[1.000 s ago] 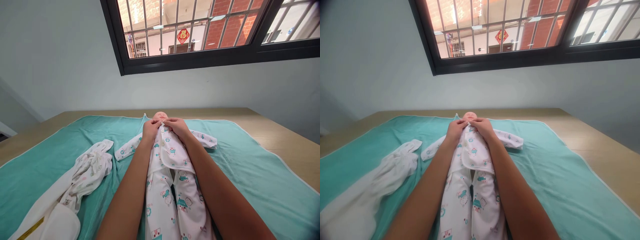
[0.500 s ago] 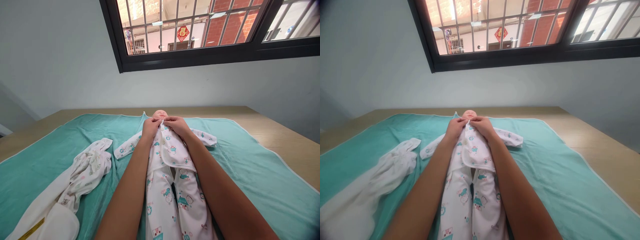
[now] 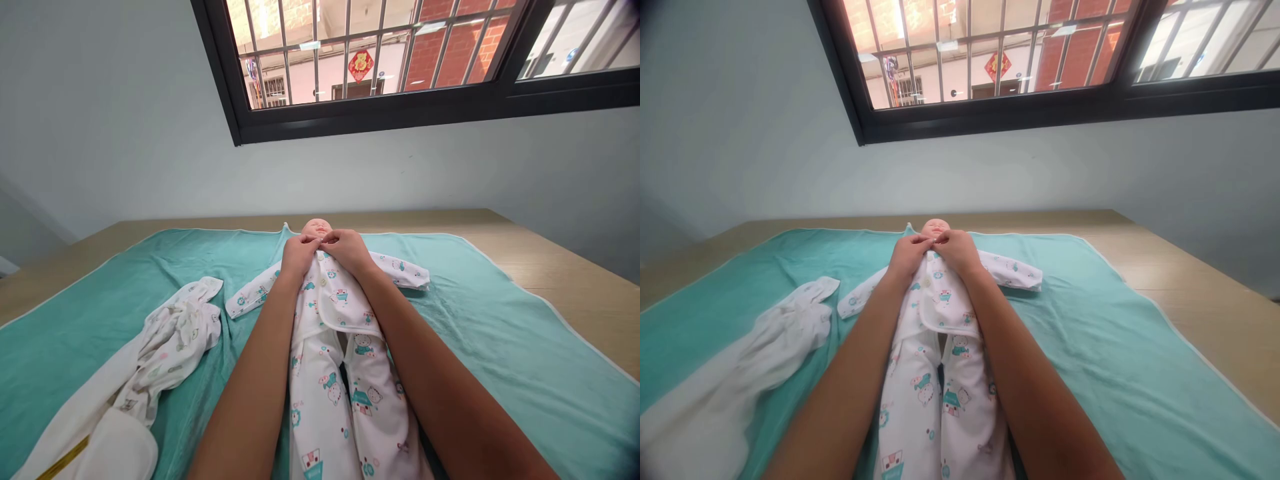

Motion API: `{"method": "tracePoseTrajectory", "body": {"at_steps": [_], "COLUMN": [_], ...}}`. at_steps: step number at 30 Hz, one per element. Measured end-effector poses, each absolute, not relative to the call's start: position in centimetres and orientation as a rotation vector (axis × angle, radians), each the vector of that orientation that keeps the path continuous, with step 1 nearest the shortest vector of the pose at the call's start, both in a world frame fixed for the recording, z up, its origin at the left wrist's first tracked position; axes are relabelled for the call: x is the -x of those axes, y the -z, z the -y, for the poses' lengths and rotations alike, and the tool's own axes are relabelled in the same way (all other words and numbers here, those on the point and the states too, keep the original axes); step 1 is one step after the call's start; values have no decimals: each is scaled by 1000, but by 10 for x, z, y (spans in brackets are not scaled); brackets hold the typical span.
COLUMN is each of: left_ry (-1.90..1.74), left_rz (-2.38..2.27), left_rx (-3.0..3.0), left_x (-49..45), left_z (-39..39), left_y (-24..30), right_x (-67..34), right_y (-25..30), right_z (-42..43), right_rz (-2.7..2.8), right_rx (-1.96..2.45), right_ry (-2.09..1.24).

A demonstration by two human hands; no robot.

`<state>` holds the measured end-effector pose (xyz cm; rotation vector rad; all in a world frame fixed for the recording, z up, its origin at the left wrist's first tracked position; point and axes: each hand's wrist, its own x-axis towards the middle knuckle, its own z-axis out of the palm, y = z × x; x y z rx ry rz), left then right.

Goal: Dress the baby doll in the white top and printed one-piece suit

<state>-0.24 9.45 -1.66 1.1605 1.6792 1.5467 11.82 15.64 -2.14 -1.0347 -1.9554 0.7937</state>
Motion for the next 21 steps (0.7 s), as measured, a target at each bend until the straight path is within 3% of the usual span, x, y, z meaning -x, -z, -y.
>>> {"method": "tracePoseTrajectory", "body": {"at_steps": [17, 21], "left_ry": [-1500, -1538], "left_rz": [-1780, -1797], "left_rx": [-1327, -1266], "left_x": [1, 0], "left_z": [-100, -98], "left_y": [18, 18], "right_x": [-123, -121], "right_y": [21, 20], "right_z": [-154, -155], "right_rz": [1706, 1745], "right_rx": [1094, 1106], "right_ry": [-1206, -1172]}}
